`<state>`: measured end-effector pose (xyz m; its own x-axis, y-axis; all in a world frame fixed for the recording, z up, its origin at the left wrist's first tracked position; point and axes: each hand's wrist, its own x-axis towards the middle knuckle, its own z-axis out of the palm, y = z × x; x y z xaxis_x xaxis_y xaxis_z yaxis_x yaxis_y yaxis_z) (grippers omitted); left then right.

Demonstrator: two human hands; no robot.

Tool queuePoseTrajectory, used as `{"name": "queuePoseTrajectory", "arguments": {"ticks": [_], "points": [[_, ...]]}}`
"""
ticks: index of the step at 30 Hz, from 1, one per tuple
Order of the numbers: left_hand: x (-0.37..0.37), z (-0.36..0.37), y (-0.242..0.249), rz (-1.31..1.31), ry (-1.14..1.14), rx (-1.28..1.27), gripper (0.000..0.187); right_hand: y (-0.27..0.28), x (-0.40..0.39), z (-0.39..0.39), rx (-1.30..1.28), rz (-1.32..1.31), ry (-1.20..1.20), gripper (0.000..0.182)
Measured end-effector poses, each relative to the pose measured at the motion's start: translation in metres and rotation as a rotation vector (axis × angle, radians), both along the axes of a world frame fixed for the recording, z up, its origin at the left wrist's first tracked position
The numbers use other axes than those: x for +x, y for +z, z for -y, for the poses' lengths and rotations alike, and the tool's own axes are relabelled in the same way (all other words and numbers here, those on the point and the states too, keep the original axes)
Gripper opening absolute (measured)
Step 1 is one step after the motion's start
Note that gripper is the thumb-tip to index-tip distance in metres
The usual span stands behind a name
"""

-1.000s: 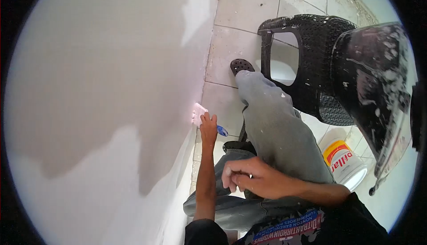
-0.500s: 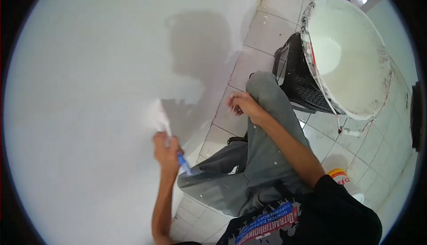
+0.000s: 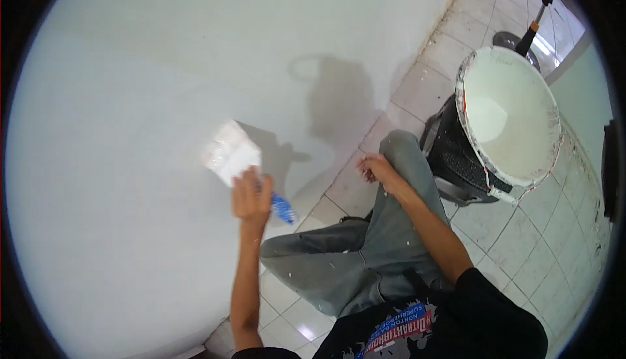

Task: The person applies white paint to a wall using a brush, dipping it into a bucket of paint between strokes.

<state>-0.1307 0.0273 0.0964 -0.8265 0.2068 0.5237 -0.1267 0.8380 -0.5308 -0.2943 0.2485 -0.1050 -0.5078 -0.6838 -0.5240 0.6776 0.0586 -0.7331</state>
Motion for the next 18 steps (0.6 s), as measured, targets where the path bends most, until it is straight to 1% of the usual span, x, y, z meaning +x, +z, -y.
{"name": "queuePoseTrajectory", "arguments": {"ticks": [1, 2, 3, 4, 5, 7, 9, 11, 12, 13, 15, 18], "points": [[-0.003, 0.006, -0.031, -0.001, 0.016, -0.027, 0.010, 0.001, 0.003, 0.000, 0.022, -0.004, 0.013, 0.014], [-0.005, 0.006, -0.055, 0.069, 0.038, -0.003, 0.013, 0.000, 0.005, 0.001, 0.024, -0.025, 0.034, 0.015], [-0.004, 0.010, -0.082, 0.123, 0.017, 0.002, 0.021, -0.001, 0.007, 0.000, 0.029, -0.046, 0.057, 0.016], [-0.006, 0.006, -0.102, 0.203, 0.062, 0.027, 0.020, -0.004, 0.009, -0.001, 0.017, -0.058, 0.066, 0.016], [-0.009, -0.002, -0.119, 0.163, 0.016, 0.083, 0.018, -0.006, 0.011, -0.001, 0.005, -0.071, 0.078, 0.016], [-0.014, -0.015, -0.134, 0.240, 0.002, 0.185, 0.016, -0.007, 0.013, -0.002, 0.056, -0.093, 0.084, 0.016], [-0.014, -0.022, -0.147, 0.291, 0.025, 0.312, 0.010, -0.015, 0.015, -0.002, 0.040, -0.131, 0.098, 0.017], [-0.013, -0.028, -0.148, 0.265, 0.001, 0.371, 0.013, -0.014, 0.022, 0.000, 0.070, -0.293, 0.148, 0.022], [-0.012, -0.031, -0.147, 0.253, -0.010, 0.402, 0.015, -0.018, 0.032, 0.000, 0.051, -0.481, 0.138, 0.016], [-0.011, -0.032, -0.144, 0.260, 0.000, 0.427, 0.016, -0.018, 0.037, 0.006, 0.029, -0.670, 0.128, 0.018], [-0.008, -0.034, -0.135, 0.269, 0.023, 0.481, 0.020, 0.040, 0.053, 0.000, 0.066, -1.039, 0.154, 0.029], [-0.002, -0.033, -0.125, 0.175, 0.056, 0.575, 0.025, 0.076, 0.064, 0.019, -0.115, -1.373, 0.094, 0.043]]}}
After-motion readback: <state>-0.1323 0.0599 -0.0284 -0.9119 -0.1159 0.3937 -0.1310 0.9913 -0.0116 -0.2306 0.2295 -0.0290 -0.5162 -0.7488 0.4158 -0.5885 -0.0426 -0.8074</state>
